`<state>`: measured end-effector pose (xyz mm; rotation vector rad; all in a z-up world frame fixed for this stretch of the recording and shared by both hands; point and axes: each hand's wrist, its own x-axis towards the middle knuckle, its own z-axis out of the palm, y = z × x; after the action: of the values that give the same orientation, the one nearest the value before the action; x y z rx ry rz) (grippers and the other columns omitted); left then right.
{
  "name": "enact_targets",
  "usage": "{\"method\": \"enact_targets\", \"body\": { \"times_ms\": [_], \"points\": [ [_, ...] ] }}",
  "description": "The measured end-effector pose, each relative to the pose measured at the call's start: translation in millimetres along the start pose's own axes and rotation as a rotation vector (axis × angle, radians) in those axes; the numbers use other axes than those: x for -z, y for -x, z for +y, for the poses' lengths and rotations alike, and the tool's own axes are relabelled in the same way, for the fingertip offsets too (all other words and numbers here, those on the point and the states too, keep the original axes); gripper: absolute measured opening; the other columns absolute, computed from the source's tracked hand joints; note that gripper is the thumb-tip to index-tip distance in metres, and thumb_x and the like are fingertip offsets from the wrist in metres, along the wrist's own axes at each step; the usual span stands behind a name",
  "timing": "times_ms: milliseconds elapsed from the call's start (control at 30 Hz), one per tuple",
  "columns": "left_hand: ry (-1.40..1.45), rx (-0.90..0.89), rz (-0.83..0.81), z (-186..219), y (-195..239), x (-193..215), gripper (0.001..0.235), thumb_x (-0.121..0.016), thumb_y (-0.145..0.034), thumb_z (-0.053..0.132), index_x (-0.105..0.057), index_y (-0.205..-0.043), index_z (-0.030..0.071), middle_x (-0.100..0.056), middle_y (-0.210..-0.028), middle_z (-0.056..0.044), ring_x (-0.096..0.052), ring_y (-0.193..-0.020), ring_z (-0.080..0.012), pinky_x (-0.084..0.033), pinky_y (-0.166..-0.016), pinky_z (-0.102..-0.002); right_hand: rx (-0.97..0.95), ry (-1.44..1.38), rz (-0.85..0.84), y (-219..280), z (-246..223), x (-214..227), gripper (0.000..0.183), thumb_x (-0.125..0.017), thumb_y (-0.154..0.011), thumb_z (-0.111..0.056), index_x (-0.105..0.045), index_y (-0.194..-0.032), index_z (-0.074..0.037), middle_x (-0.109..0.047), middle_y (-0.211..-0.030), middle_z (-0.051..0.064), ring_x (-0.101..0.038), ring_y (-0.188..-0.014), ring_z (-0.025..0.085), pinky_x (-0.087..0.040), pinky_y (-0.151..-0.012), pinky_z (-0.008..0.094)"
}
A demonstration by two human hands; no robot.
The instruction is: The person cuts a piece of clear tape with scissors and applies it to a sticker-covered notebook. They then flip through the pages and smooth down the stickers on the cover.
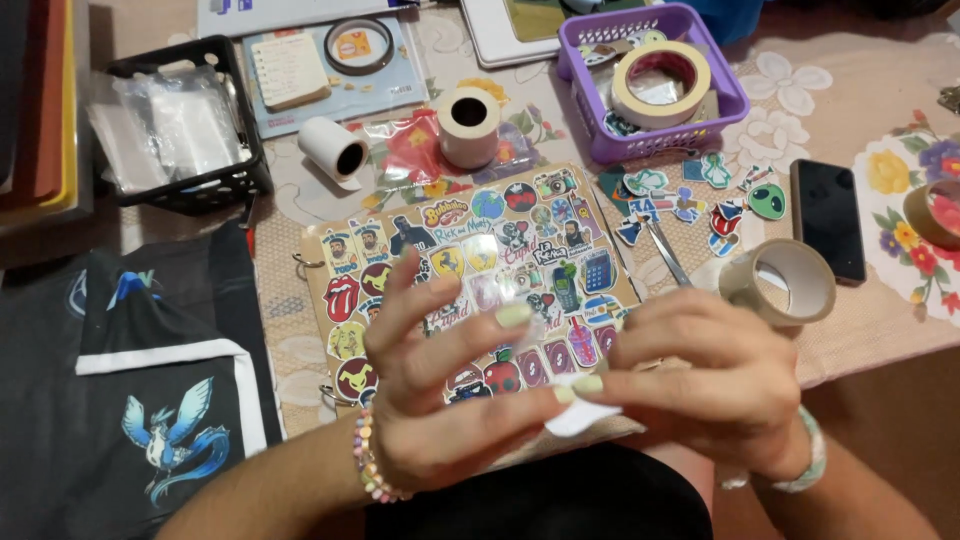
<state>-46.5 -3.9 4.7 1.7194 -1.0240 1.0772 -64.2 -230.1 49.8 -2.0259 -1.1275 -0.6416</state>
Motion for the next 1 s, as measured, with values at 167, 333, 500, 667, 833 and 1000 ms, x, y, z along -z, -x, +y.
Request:
{"method": "enact_targets", "body": {
  "times_ms": [167, 333, 500, 667, 833, 1000],
  "points": [
    [0.045, 0.15, -0.167, -11.7, -12.3, 22.2, 0.014, -0.074, -0.092, 0.032, -0.08, -0.103, 0.025, -0.046, -0.141, -0.013, -0.033, -0.138, -0.0341, -0.023, -0.127, -0.059, 0.014, 0.249, -0.024, -42.4, -8.7, 10.4, 0.03, -0.078, -0.081, -0.03, -0.074, -0.094, -0.004, -0.069, -0.081, 0.008, -0.065, -0.073, 0.022, -0.058, -0.069, 0.033],
    [0.005, 0.271, -0.207, -11.4, -23.1, 20.9, 0.008, -0.079, -0.087, 0.02, -0.079, -0.095, 0.023, -0.047, -0.141, -0.013, -0.034, -0.139, -0.0365, -0.032, -0.121, -0.053, 0.149, 0.226, -0.255, -56.2, -14.2, 20.3, 0.034, -0.042, -0.099, -0.021, -0.072, -0.101, -0.005, -0.072, -0.099, 0.01, -0.064, -0.084, 0.028, -0.055, -0.074, 0.04],
    [0.034, 0.271, -0.261, -13.3, -21.4, 10.8, 0.009, -0.078, -0.087, 0.011, -0.077, -0.092, 0.018, -0.048, -0.141, -0.014, -0.034, -0.137, -0.0364, -0.03, -0.119, -0.058, 0.176, 0.284, -0.327, -55.2, -9.9, 16.4, 0.047, -0.028, -0.105, -0.022, -0.07, -0.106, -0.001, -0.069, -0.101, 0.011, -0.064, -0.084, 0.029, -0.054, -0.073, 0.038],
    [0.02, 0.285, -0.255, -15.0, -21.3, 4.0, 0.01, -0.078, -0.087, 0.007, -0.077, -0.091, 0.016, -0.052, -0.138, -0.016, -0.038, -0.135, -0.0386, -0.03, -0.117, -0.057, 0.134, 0.375, -0.313, -44.0, -0.3, 12.2, 0.042, -0.03, -0.105, -0.016, -0.07, -0.11, -0.001, -0.069, -0.1, 0.008, -0.064, -0.082, 0.026, -0.053, -0.073, 0.035],
    [-0.042, 0.353, -0.266, -18.3, -25.2, 7.0, 0.031, -0.081, -0.09, 0.02, -0.07, -0.118, 0.013, -0.05, -0.14, -0.017, -0.043, -0.135, -0.039, -0.033, -0.121, -0.056, -0.682, -0.01, -0.128, 0.2, 52.3, 14.8, 0.008, -0.077, -0.083, -0.007, -0.079, -0.09, -0.009, -0.08, -0.088, 0.003, -0.069, -0.076, 0.009, -0.046, -0.052, 0.02],
    [-0.042, 0.338, -0.29, -19.3, -27.7, 8.6, 0.024, -0.077, -0.09, 0.021, -0.071, -0.112, 0.014, -0.049, -0.14, -0.017, -0.042, -0.136, -0.04, -0.032, -0.121, -0.057, -1.348, -0.195, -0.05, 51.9, 109.1, 0.4, 0.014, -0.079, -0.083, -0.006, -0.081, -0.097, -0.003, -0.08, -0.088, 0.009, -0.067, -0.076, 0.011, -0.048, -0.063, 0.021]
  ]
}}
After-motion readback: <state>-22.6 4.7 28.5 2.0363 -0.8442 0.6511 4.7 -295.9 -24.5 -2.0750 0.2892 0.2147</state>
